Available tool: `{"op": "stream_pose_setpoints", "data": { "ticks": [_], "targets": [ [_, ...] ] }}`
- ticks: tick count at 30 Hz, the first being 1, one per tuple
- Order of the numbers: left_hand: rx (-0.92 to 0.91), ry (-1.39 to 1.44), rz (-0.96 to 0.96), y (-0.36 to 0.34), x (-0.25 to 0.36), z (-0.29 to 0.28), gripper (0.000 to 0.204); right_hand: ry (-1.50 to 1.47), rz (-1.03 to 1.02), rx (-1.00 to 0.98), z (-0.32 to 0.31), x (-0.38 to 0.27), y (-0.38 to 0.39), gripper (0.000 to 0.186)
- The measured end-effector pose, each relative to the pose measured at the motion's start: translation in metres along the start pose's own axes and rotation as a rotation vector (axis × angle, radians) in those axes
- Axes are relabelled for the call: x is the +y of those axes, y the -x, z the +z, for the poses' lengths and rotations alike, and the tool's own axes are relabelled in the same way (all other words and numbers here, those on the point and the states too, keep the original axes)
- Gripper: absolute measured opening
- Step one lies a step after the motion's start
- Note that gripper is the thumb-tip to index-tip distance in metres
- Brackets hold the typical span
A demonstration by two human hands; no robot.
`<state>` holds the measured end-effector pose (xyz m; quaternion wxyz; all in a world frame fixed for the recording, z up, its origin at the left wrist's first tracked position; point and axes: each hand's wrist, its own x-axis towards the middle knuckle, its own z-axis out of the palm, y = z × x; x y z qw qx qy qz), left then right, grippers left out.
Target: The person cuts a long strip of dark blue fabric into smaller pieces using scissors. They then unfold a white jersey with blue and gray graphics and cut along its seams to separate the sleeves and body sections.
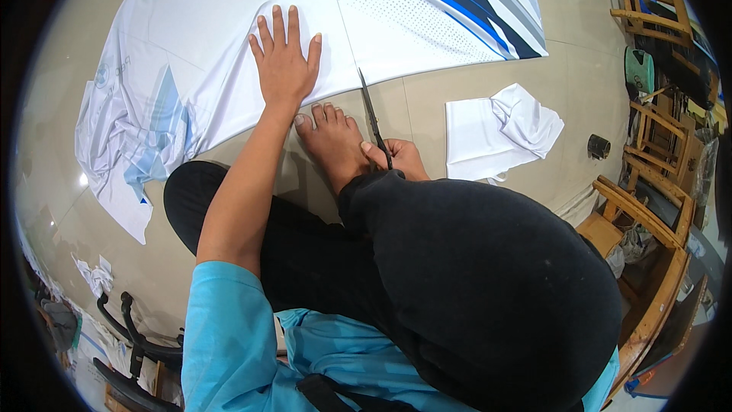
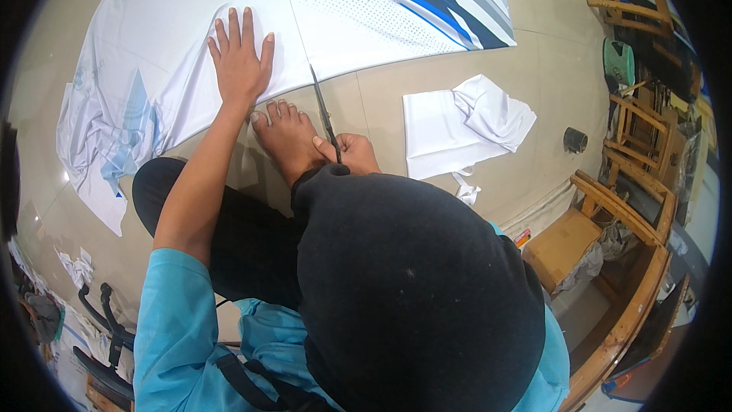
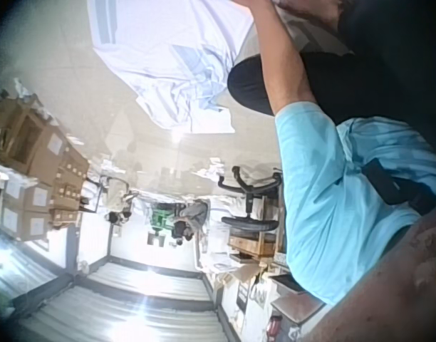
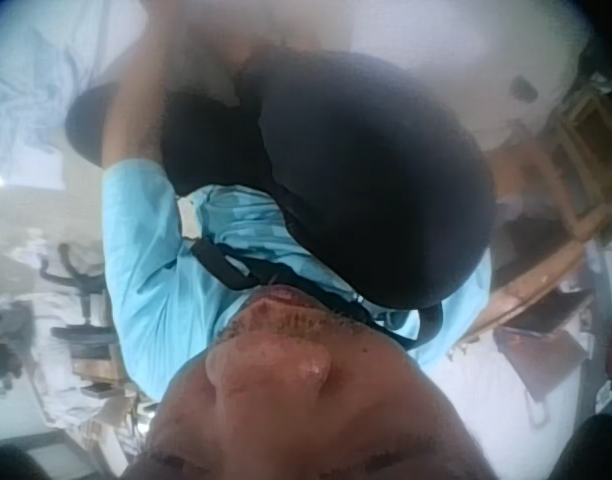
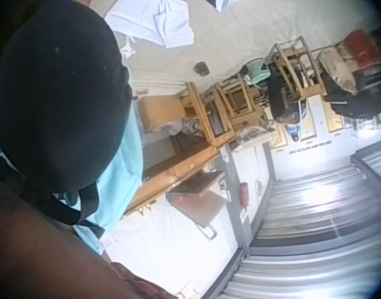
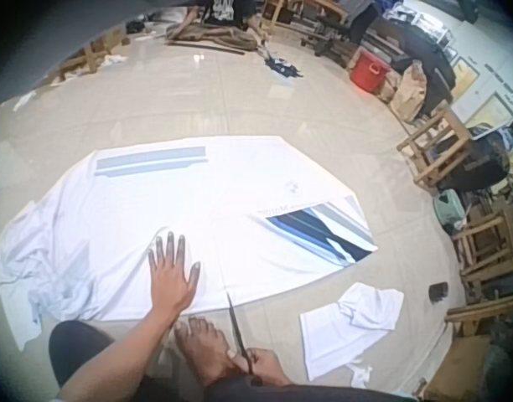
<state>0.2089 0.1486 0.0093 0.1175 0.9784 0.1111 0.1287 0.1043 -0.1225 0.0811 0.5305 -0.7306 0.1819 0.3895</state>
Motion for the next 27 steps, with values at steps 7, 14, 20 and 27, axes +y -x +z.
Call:
{"op": "stream_pose_setpoints", "data": {
  "ticks": [7, 14, 20, 27],
  "targets": [
    [0.003, -0.003, 0.001, 0.0, 0.0, 0.001, 0.074, 0.039, -0.025, -0.006, -0.002, 0.01, -0.007, 0.047],
    [-0.035, -0.018, -0.012, 0.0, -0.001, 0.001, 0.076, 0.009, -0.012, -0.012, -0.002, 0.013, -0.008, 0.046],
    [-0.009, -0.006, -0.006, 0.0, -0.001, 0.001, 0.075, 0.026, -0.033, -0.009, -0.002, 0.021, -0.012, 0.045],
    [-0.03, -0.009, -0.009, -0.001, 0.001, 0.0, 0.076, 0.051, -0.074, -0.011, -0.006, 0.029, -0.016, 0.043]
  ]
}}
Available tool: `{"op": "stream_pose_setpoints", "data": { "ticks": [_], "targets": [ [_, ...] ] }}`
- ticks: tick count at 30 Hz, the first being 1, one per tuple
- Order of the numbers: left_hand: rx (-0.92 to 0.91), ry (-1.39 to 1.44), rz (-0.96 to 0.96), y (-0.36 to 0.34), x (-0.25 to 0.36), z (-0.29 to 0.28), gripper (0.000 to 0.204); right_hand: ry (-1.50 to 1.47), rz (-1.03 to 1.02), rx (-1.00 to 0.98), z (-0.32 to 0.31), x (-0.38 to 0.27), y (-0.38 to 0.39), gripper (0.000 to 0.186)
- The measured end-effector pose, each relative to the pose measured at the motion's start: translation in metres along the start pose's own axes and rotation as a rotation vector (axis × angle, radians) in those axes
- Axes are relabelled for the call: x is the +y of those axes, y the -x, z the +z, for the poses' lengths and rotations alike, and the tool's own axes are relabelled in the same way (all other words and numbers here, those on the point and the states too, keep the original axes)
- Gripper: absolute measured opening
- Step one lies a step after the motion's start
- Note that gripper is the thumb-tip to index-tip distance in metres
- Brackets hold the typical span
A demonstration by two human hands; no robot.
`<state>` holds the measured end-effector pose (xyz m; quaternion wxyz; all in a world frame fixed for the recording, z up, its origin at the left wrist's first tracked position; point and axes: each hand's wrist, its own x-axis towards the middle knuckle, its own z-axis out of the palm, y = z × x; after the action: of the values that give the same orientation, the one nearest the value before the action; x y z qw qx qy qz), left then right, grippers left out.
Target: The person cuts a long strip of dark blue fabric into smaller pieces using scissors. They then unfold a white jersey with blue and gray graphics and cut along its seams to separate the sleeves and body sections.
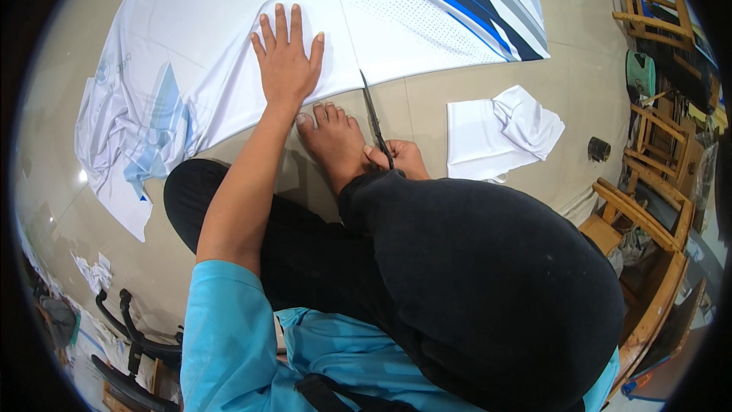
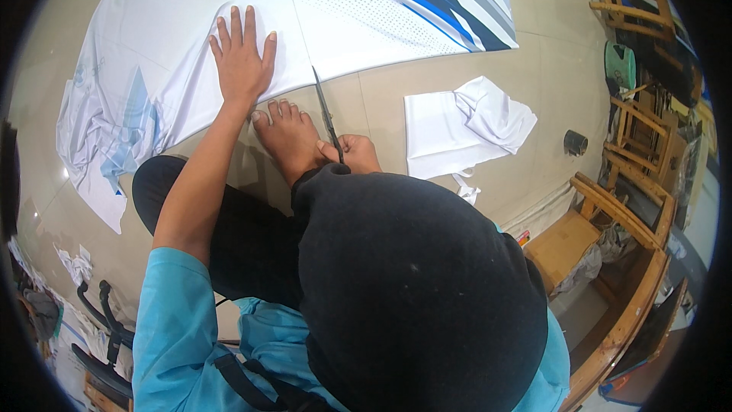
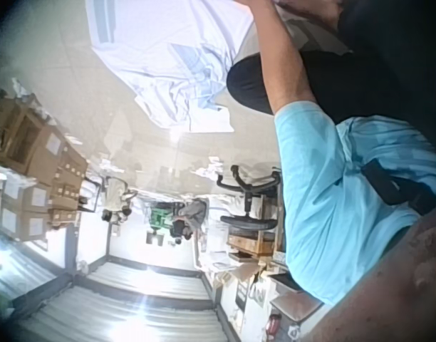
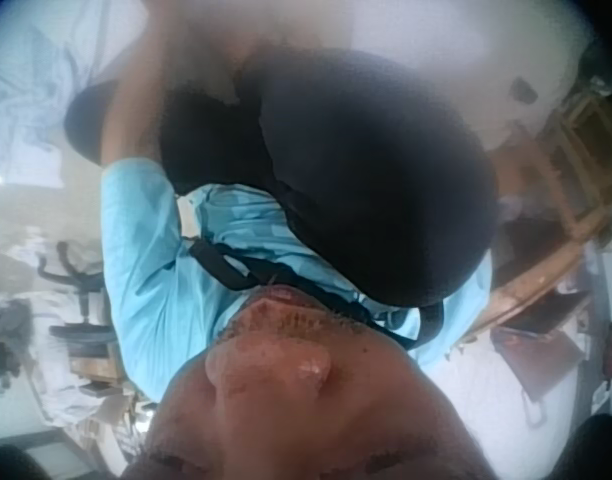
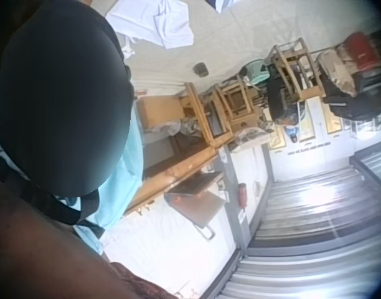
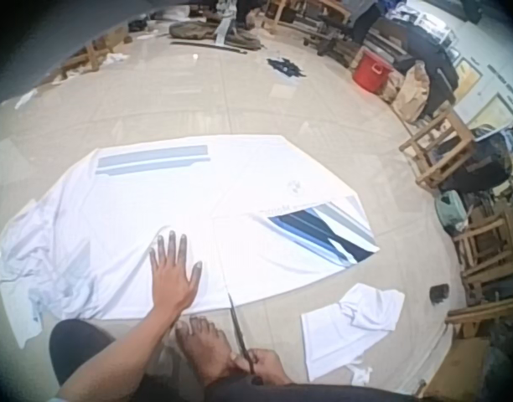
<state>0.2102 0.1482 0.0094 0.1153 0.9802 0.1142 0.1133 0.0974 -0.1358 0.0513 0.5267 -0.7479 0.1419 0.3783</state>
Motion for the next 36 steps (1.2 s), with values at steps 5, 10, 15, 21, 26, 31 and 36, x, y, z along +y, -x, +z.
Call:
{"op": "stream_pose_setpoints", "data": {
  "ticks": [5, 10, 15, 21, 26, 31, 36],
  "targets": [
    [0.021, 0.021, 0.0, 0.001, -0.001, -0.003, 0.074, -0.067, 0.069, -0.017, 0.0, -0.021, 0.005, 0.045],
    [0.025, 0.02, 0.005, 0.0, 0.002, -0.004, 0.074, -0.123, 0.033, -0.037, -0.001, -0.012, -0.008, 0.046],
    [0.031, 0.012, 0.007, 0.001, -0.001, -0.003, 0.074, -0.098, 0.065, -0.063, 0.0, -0.014, -0.014, 0.045],
    [0.035, 0.011, 0.011, -0.001, 0.001, -0.003, 0.074, -0.119, 0.085, -0.071, 0.0, -0.024, -0.016, 0.044],
    [0.036, 0.028, 0.01, 0.0, 0.002, -0.003, 0.074, -0.121, 0.088, -0.086, -0.002, -0.017, -0.013, 0.044],
    [0.039, 0.03, 0.009, 0.0, 0.001, -0.003, 0.074, -0.175, 0.112, -0.19, -0.01, -0.02, -0.009, 0.042],
    [0.037, 0.022, 0.005, 0.001, 0.0, -0.001, 0.073, -0.502, 0.273, -0.267, -0.009, -0.038, -0.01, 0.04]
  ]
}}
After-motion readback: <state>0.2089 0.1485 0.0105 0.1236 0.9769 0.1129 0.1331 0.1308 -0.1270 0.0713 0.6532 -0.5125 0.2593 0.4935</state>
